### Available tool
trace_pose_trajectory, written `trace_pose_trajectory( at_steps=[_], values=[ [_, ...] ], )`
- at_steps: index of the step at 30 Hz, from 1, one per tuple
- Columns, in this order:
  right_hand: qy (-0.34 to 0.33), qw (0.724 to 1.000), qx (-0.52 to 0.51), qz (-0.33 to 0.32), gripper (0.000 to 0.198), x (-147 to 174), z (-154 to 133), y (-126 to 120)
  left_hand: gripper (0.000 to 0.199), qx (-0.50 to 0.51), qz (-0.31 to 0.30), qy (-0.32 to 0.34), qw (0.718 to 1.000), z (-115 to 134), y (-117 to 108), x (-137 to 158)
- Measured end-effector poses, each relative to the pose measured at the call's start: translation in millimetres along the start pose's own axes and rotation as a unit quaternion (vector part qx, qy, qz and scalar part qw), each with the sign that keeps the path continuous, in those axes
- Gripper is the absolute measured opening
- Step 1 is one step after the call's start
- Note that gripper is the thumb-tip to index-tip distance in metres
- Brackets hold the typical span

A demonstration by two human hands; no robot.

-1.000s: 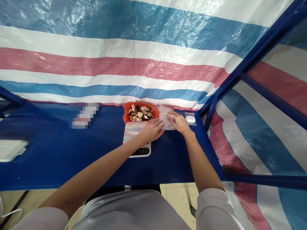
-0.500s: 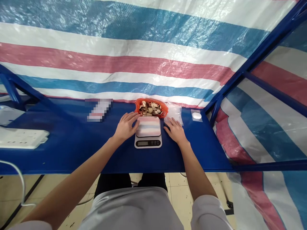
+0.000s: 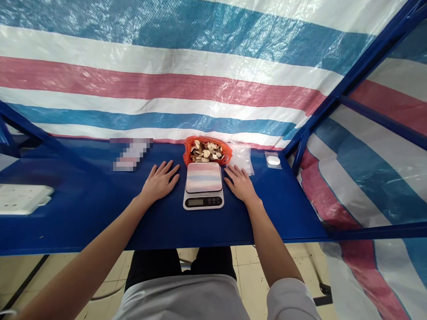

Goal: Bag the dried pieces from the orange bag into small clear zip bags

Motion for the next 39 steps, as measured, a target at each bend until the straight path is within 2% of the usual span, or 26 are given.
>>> trace_pose_trajectory(
  at_steps=[18,39],
  values=[
    [0.014,0.999,0.026,-0.037,0.05,-1.8,-3.2,1.4,0.058,-0.005,-0.044,-0.013,0.999,1.2,-2.1,-5.0],
    [0.013,0.999,0.027,-0.031,0.049,-1.1,-6.3,-2.5,0.057,-0.003,-0.034,-0.01,0.999,2.7,-2.6,-4.2]
  ],
)
Point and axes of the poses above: each hand's wrist, its own x-axis away from the middle knuckle, its own y-axis out of the palm, z = x × y, the point moved 3 cm from there along -x, towards the middle knuckle, and after that the axes turned 7 degrees about -z, right-handed, at the moved point
